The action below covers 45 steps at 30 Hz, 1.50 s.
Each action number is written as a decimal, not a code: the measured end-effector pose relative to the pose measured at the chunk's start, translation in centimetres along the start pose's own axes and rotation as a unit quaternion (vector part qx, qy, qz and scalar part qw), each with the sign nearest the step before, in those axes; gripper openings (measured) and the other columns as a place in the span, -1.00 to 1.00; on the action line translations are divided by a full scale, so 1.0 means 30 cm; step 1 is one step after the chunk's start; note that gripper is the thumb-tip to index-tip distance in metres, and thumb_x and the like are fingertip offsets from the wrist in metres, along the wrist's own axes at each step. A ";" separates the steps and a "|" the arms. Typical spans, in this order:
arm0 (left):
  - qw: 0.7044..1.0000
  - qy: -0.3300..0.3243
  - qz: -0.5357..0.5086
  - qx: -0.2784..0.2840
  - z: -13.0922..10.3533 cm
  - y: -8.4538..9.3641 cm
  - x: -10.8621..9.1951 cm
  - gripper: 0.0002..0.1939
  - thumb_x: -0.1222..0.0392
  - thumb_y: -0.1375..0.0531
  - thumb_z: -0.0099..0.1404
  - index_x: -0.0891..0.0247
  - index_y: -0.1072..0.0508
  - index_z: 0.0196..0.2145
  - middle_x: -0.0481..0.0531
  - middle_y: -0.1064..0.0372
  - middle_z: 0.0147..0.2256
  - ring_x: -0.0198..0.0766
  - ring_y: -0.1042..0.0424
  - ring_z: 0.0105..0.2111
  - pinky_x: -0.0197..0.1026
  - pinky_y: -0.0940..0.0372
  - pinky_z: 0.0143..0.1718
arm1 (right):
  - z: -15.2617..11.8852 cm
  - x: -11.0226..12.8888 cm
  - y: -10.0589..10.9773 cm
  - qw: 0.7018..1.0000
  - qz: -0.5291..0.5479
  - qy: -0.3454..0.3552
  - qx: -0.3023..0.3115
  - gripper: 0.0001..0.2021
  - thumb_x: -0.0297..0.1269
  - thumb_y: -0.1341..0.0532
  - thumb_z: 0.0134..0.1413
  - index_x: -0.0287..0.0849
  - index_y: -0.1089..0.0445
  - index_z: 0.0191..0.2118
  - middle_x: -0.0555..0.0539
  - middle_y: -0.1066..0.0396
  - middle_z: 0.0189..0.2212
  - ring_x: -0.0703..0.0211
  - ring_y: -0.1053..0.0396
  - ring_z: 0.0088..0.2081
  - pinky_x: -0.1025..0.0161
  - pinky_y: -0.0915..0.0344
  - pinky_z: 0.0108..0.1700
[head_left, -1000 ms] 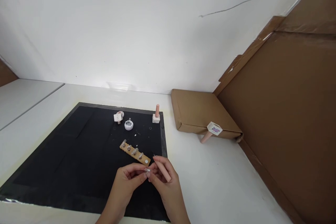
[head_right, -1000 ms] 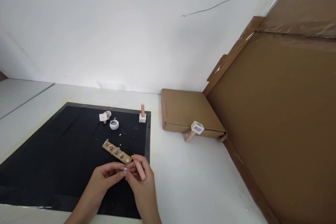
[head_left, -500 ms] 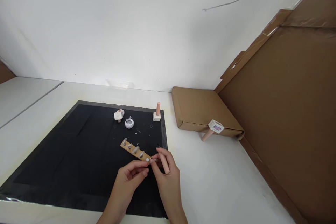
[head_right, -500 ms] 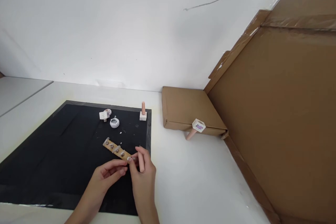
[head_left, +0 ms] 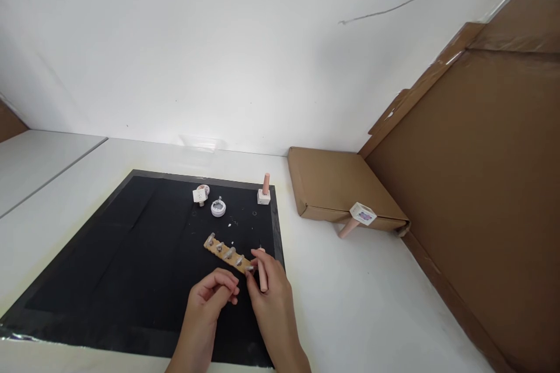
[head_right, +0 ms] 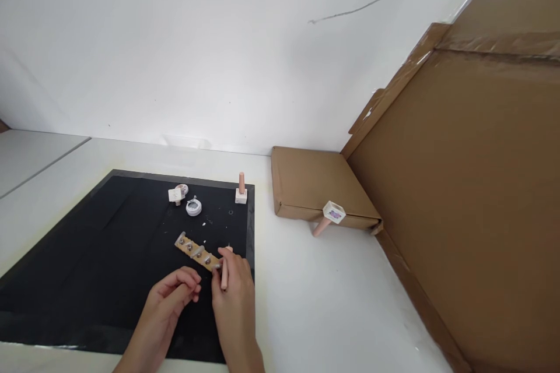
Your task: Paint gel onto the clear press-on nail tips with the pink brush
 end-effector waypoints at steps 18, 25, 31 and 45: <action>0.921 -0.197 0.316 0.115 -0.075 -0.109 -0.043 -0.79 0.11 -0.24 0.17 0.29 -0.49 -0.53 -0.04 -0.20 -0.57 -0.33 -0.19 -0.59 -0.33 -0.09 -0.56 | -0.083 0.136 0.025 0.964 -0.179 0.195 -0.016 -0.43 -0.52 -0.08 0.01 -0.04 -0.19 0.18 -0.15 -0.42 -0.03 -0.12 -0.30 0.01 -0.01 -0.34 -0.07; 0.933 -0.148 0.297 0.141 -0.058 -0.078 -0.057 -0.58 -0.06 -0.15 0.24 0.30 -0.51 -0.59 -0.02 -0.18 -0.57 -0.30 -0.20 -0.55 -0.31 -0.10 -0.52 | -0.102 0.186 0.022 0.947 -0.183 0.264 0.021 -0.34 -0.59 -0.02 0.04 0.00 -0.06 0.27 -0.13 -0.39 0.05 -0.05 -0.34 0.02 0.00 -0.35 -0.05; 0.961 -0.153 0.229 0.008 -0.025 0.101 -0.130 -0.52 -0.22 -0.18 0.16 0.28 -0.55 -0.56 -0.04 -0.16 -0.58 -0.32 -0.16 -0.57 -0.30 -0.10 -0.53 | -0.080 0.117 0.065 0.966 -0.183 0.180 -0.037 -0.48 -0.42 -0.10 0.17 -0.03 -0.06 0.24 -0.16 -0.44 -0.04 -0.04 -0.40 -0.06 -0.01 -0.37 -0.10; 0.969 -0.167 0.171 -0.066 -0.013 0.267 -0.162 -0.57 -0.19 -0.28 0.06 0.29 -0.61 -0.48 0.07 -0.35 -0.46 -0.26 -0.23 -0.50 -0.29 -0.22 -0.51 | -0.039 0.091 0.020 0.970 -0.199 0.138 -0.036 -0.87 -0.39 -0.15 0.04 -0.08 -0.39 -0.26 -0.12 -0.46 -0.21 -0.11 -0.35 -0.07 -0.06 -0.31 -0.07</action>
Point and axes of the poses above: each hand's wrist, its own z-axis towards the middle knuckle, its own y-axis out of the back of the hand, x = y × z, the point moved 10 cm from there along z, towards the middle knuckle
